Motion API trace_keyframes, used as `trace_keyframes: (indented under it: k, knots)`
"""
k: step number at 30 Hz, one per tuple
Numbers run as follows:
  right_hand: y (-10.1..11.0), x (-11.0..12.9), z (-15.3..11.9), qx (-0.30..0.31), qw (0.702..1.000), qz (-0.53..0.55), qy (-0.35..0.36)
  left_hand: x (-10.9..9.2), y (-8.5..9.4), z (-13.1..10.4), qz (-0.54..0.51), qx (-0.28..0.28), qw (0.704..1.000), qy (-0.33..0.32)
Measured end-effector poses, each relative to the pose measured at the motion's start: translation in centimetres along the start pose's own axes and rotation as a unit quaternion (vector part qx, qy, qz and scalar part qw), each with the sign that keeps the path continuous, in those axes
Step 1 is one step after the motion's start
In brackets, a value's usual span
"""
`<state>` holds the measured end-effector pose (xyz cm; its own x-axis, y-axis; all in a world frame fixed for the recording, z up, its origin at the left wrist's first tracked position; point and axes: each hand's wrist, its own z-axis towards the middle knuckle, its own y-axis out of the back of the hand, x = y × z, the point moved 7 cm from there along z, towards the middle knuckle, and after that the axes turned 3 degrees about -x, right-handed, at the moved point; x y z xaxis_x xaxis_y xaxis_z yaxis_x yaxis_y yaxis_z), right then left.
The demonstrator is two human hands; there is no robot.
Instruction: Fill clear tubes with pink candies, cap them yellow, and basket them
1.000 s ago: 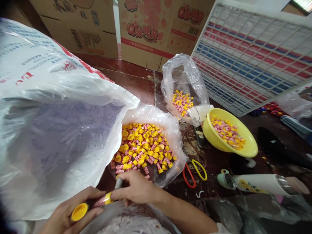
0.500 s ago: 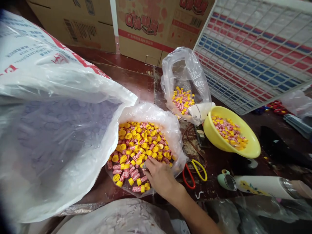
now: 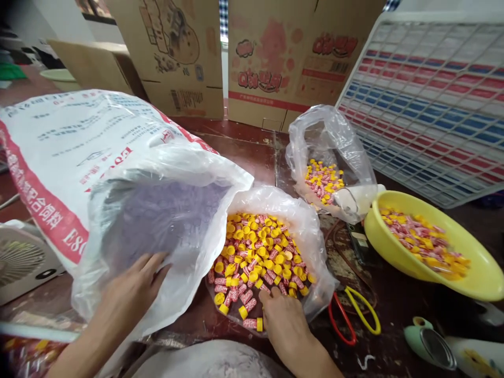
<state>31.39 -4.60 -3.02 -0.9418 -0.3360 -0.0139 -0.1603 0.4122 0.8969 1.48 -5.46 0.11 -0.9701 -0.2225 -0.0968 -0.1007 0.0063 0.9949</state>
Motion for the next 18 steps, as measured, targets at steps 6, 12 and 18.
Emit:
trace_keyframes:
  k: [6, 12, 18]
  knots:
    - [0.2, -2.0, -1.1, -0.077, 0.992, 0.095, 0.018, -4.0, -1.2, 5.9, -0.022, -0.019, 0.999, 0.034]
    - [1.3, -0.4, -1.6, -0.116, 0.866, 0.482, 0.069, -0.8, -0.5, 2.4, -0.120, -0.068, 0.990, 0.020]
    - [2.4, 5.1, 0.0, 0.051, 0.635, 0.765, 0.094, -0.9, 0.5, -3.6, -0.371, -0.016, 0.926, -0.071]
